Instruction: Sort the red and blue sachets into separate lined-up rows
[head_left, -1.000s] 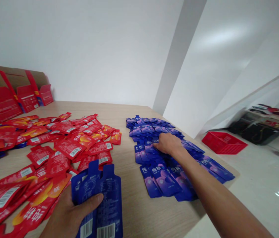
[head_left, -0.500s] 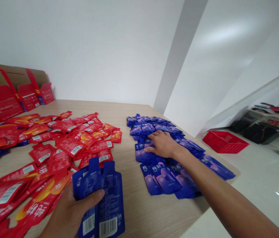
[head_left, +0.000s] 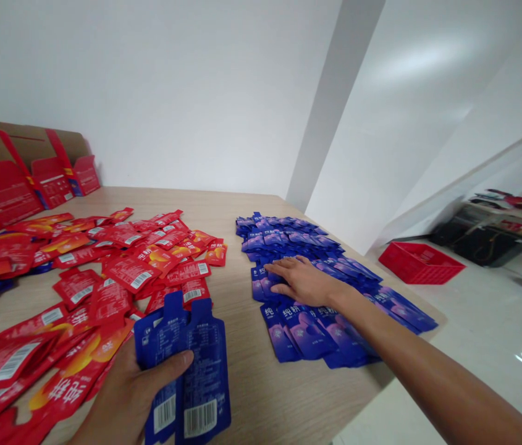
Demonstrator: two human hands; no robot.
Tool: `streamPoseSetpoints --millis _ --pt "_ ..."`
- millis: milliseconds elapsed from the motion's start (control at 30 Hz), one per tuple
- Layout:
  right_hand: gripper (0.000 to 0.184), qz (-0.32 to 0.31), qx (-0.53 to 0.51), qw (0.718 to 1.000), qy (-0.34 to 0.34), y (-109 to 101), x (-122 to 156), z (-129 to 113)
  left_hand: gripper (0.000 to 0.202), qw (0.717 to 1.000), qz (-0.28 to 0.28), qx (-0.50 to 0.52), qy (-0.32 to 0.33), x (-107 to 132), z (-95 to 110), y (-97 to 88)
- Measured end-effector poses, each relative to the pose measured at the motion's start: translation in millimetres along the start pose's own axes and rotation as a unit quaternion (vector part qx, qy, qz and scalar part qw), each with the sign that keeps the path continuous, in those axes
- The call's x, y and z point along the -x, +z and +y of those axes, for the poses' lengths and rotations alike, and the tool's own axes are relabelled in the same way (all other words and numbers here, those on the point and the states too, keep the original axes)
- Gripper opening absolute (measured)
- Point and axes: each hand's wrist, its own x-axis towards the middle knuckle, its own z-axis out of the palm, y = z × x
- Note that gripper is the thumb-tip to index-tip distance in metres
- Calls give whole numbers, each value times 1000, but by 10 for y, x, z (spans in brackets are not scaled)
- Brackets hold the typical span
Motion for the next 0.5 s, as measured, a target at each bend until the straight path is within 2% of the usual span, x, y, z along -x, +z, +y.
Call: streamPoseSetpoints --millis 67,233,500 --pt "62 -6 -6 1000 2 12 -56 7 97 1000 5 -5 2 -4 5 17" --pt "59 -16 -22 1000 -2 55 -152 7 89 1000 -6 -6 7 -13 -16 -17" --pt "61 10 -42 998 -38 56 63 6 90 1000 -2 -1 10 -12 -10 -43"
